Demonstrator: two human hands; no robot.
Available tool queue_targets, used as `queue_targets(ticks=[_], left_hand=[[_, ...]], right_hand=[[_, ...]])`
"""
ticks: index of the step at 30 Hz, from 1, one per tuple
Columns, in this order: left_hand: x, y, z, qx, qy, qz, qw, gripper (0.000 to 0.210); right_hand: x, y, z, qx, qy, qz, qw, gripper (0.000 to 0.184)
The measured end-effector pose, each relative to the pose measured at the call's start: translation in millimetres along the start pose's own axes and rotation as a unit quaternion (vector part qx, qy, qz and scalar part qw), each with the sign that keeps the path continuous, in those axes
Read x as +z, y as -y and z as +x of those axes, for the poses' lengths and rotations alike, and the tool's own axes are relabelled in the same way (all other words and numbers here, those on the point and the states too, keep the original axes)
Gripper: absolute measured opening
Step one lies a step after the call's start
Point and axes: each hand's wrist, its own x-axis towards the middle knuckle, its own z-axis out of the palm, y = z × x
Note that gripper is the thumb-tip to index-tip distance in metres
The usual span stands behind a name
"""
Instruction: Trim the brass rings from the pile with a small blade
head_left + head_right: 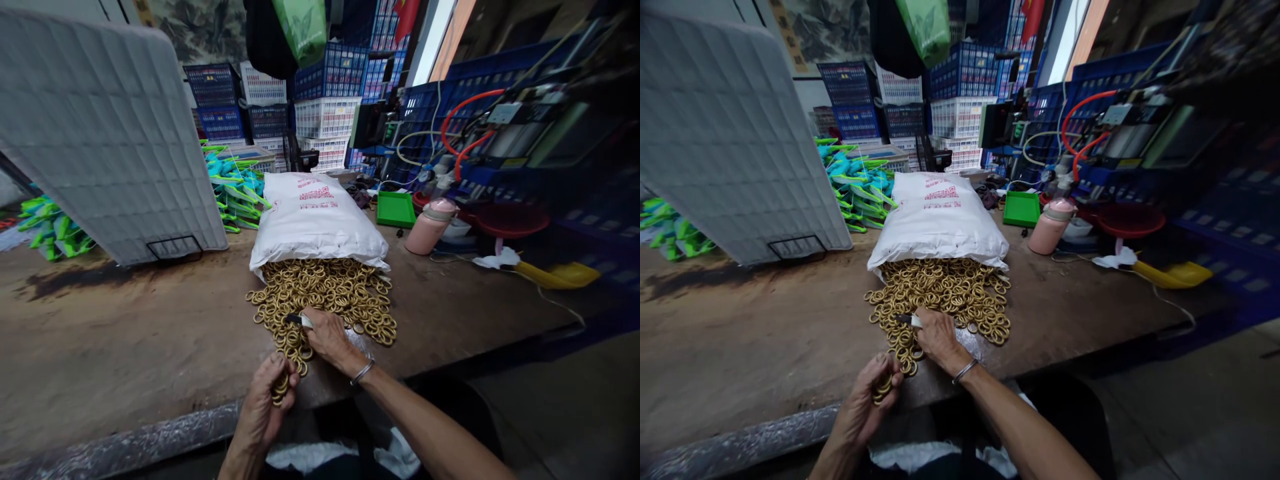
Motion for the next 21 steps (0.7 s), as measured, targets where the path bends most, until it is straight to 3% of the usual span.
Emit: queue_targets(ticks=[7, 13, 17, 21], left_hand=[[9.1, 1.3, 15.0, 0.068, -0.082, 0.181, 0.978, 0.036], [13.0, 4.1, 19.3, 0.065, -0.068, 0.224, 0.970, 0.037], [13.0, 5.2, 18.7, 0.093, -0.091, 0.212, 0.969, 0.037], [14.7, 6.5, 16.6, 0.044, -0.051, 0.242, 0.968, 0.035]], right_hand=[[-3.6, -0.7, -23.3, -0.056, 0.021, 0.149, 0.987, 0.011], [-2.8, -0.5, -36.8, -0.069, 0.014, 0.227, 0.971, 0.012], [-4.9, -5.2, -41.1, -0.065, 0.010, 0.266, 0.962, 0.011], [-3.9, -7.2, -44.2, -0.057, 0.010, 0.311, 0.949, 0.013]])
